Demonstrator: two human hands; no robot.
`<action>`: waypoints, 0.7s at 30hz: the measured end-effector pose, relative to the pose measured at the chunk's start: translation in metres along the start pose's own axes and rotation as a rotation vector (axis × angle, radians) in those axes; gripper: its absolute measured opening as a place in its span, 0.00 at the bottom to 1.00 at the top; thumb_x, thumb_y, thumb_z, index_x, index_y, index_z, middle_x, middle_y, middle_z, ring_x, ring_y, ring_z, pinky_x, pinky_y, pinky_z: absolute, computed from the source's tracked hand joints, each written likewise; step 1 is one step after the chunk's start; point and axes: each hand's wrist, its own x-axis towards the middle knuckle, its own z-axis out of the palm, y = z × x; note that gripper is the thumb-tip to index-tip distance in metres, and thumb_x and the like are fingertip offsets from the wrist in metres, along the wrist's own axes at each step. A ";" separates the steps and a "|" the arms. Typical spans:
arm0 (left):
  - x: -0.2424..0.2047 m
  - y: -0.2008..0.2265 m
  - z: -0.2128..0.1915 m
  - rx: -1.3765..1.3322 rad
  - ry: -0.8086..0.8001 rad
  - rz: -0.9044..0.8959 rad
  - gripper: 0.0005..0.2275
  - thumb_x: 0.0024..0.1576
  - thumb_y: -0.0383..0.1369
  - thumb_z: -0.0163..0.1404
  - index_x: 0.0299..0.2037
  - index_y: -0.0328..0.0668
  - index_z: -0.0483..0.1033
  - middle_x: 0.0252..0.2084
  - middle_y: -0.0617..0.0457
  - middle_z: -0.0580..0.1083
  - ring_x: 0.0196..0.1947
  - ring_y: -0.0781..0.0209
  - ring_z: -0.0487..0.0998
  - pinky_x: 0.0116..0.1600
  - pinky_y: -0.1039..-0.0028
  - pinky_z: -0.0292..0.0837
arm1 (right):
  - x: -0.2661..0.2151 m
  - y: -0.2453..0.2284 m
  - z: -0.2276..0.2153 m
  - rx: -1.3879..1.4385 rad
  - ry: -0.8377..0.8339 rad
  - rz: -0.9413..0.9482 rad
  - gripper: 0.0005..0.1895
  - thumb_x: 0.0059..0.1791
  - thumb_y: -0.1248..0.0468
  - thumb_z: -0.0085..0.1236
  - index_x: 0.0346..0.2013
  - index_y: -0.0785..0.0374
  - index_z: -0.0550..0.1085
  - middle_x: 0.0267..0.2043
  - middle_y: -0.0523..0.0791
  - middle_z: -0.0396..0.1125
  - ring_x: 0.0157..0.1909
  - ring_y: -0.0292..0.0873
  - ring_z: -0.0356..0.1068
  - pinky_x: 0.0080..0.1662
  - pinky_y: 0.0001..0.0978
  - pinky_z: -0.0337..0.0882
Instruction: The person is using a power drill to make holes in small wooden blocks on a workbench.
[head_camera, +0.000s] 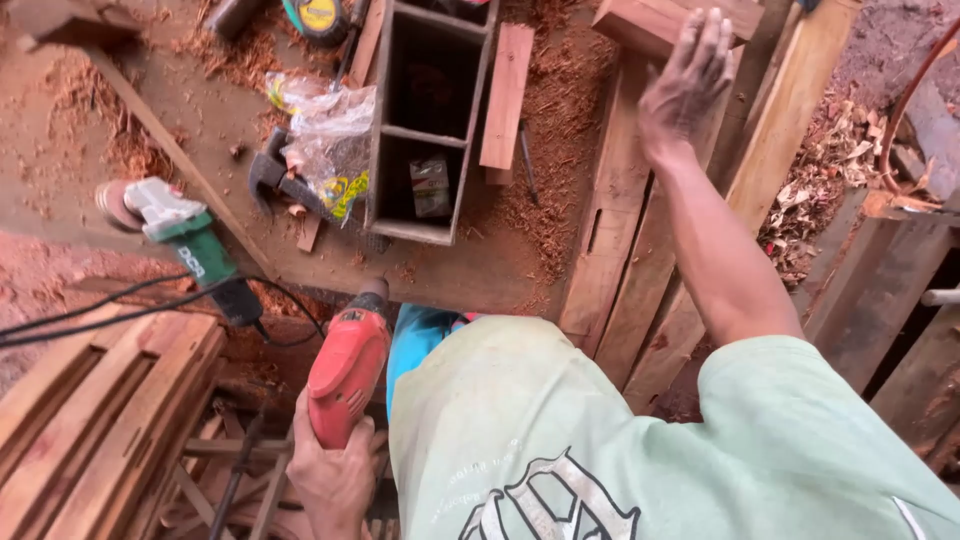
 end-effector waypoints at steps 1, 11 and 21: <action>0.003 0.000 -0.008 -0.028 -0.003 -0.016 0.38 0.43 0.38 0.57 0.71 0.68 0.69 0.43 0.41 0.82 0.47 0.33 0.79 0.56 0.55 0.71 | -0.005 -0.009 -0.005 -0.100 -0.009 -0.050 0.42 0.57 0.68 0.74 0.77 0.58 0.55 0.78 0.49 0.51 0.77 0.52 0.53 0.73 0.55 0.57; 0.078 -0.034 -0.049 -0.060 -0.198 -0.035 0.35 0.49 0.37 0.55 0.72 0.66 0.64 0.38 0.38 0.79 0.38 0.29 0.77 0.48 0.54 0.70 | -0.064 -0.062 -0.102 0.277 0.002 -0.371 0.30 0.43 0.62 0.88 0.44 0.63 0.70 0.47 0.49 0.63 0.49 0.48 0.71 0.42 0.46 0.85; 0.087 -0.067 -0.013 -0.257 -0.073 0.217 0.31 0.48 0.31 0.58 0.67 0.55 0.70 0.48 0.32 0.80 0.52 0.30 0.81 0.55 0.47 0.75 | -0.274 -0.119 -0.133 0.703 -0.482 -0.535 0.29 0.32 0.61 0.76 0.42 0.65 0.72 0.45 0.53 0.61 0.44 0.61 0.67 0.42 0.55 0.70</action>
